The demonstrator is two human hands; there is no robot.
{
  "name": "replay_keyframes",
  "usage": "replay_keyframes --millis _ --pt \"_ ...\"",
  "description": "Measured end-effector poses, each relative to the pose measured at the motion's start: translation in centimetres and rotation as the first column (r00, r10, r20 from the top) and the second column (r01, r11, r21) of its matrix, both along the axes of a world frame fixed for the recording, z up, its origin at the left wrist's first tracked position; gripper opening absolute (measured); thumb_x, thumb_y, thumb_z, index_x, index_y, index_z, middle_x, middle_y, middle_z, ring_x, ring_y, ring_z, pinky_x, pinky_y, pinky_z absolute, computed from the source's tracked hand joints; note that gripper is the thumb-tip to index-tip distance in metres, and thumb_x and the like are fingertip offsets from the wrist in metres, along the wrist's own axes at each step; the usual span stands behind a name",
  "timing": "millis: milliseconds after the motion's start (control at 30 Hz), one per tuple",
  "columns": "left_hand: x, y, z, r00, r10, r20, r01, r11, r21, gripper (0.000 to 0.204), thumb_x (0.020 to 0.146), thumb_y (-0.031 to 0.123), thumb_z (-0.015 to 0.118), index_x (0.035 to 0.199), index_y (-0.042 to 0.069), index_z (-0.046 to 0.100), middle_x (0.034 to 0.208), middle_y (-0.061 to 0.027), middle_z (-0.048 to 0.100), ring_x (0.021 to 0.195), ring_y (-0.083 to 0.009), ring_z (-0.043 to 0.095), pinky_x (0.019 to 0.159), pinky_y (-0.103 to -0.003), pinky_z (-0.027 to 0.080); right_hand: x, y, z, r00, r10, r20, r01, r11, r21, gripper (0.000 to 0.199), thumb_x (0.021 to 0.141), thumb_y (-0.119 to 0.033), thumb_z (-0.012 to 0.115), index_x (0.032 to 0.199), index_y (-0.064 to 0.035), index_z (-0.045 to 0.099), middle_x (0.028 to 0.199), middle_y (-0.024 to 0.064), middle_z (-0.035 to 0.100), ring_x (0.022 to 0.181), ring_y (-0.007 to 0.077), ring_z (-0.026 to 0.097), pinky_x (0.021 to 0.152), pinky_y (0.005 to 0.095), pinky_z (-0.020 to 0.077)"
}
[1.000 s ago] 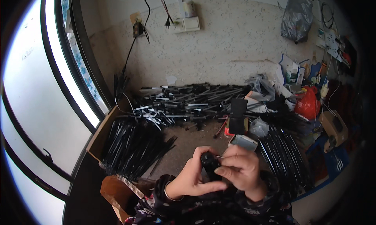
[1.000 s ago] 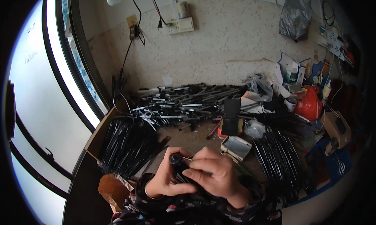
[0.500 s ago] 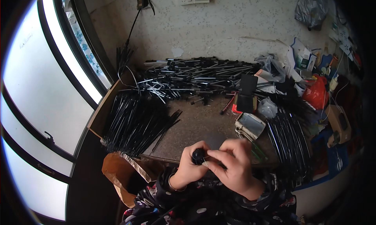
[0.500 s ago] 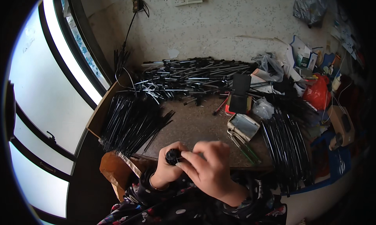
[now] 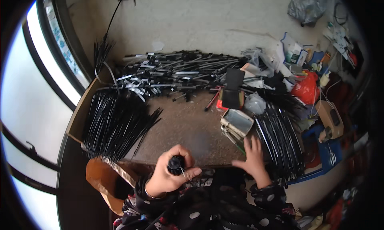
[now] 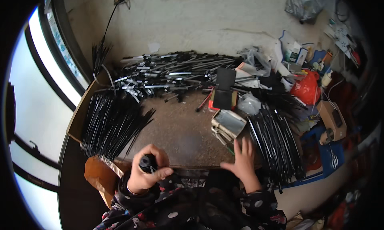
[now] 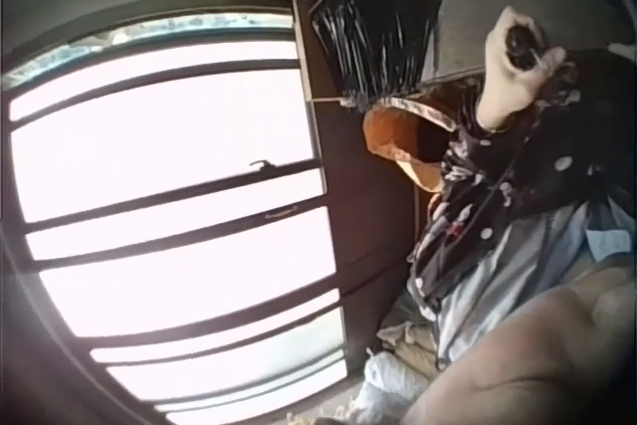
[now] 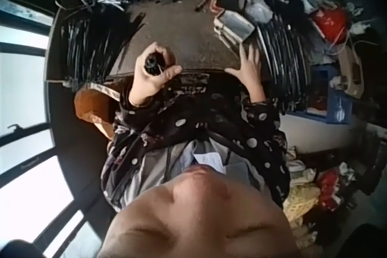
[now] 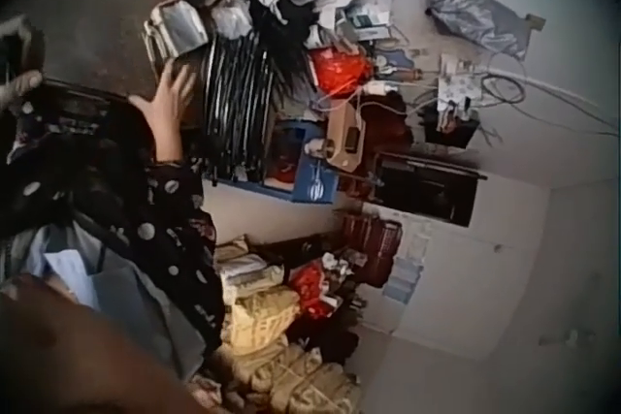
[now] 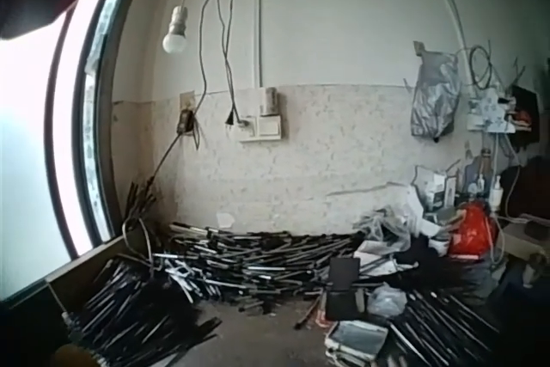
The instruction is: Manually attaching plastic fittings to black cables and bundling them at a workbench.
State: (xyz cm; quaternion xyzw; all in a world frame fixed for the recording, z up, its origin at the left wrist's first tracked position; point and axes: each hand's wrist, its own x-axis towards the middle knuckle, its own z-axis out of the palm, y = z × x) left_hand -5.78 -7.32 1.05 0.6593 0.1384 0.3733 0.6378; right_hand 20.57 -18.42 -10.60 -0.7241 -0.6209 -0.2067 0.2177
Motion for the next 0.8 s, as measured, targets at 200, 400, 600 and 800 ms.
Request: replay_keyframes --millis 200,400,600,800 --pt "1.6 0.7 0.1 0.978 0.029 -0.204 -0.002 0.991 0.131 0.028 0.071 -0.002 0.073 0.077 0.006 0.046 0.068 0.0006 0.049 0.064 -0.0071 0.046 0.059 -0.022 0.037 -1.6 -0.8 -4.0 0.876 -0.211 -0.433 0.016 0.911 -0.412 0.053 0.075 -0.006 0.062 0.124 -0.0068 0.045 0.096 0.0138 0.052 0.094 0.0286 0.054 0.076 0.0345 0.0444" --pt "2.4 1.6 0.6 0.970 0.080 -0.229 -0.074 0.997 0.035 0.027 0.071 -0.001 0.073 0.078 0.006 0.048 0.070 0.0033 0.048 0.066 -0.0050 0.044 0.060 -0.021 0.036 -3.5 -0.2 1.7 0.337 0.109 -0.935 -0.387 0.922 -0.032 0.029 0.070 -0.007 0.066 0.097 -0.0059 0.053 0.097 0.0113 0.051 0.100 0.0308 0.050 0.081 0.0395 0.0400" --pt "0.6 3.0 0.1 0.923 0.321 -0.212 -0.303 0.946 0.114 0.025 0.072 0.000 0.071 0.079 0.006 0.048 0.071 0.0035 0.048 0.066 -0.0047 0.043 0.060 -0.020 0.035 -5.6 -2.2 11.5 0.804 0.523 -0.285 -0.509 0.852 0.128 0.015 0.062 -0.012 0.074 0.065 -0.0060 0.060 0.101 0.0102 0.052 0.100 0.0302 0.049 0.080 0.0403 0.0391" --pt "0.0 2.2 0.1 0.896 0.390 -0.215 -0.354 0.916 0.186 0.021 0.071 -0.002 0.066 0.080 0.005 0.049 0.074 0.0020 0.048 0.069 -0.0048 0.043 0.061 -0.020 0.035 -5.0 -2.6 10.5 0.363 0.460 -0.810 -0.633 0.760 0.148 0.022 0.064 -0.010 0.073 0.080 -0.0031 0.059 0.094 0.0128 0.056 0.092 0.0285 0.056 0.070 0.0361 0.0448"
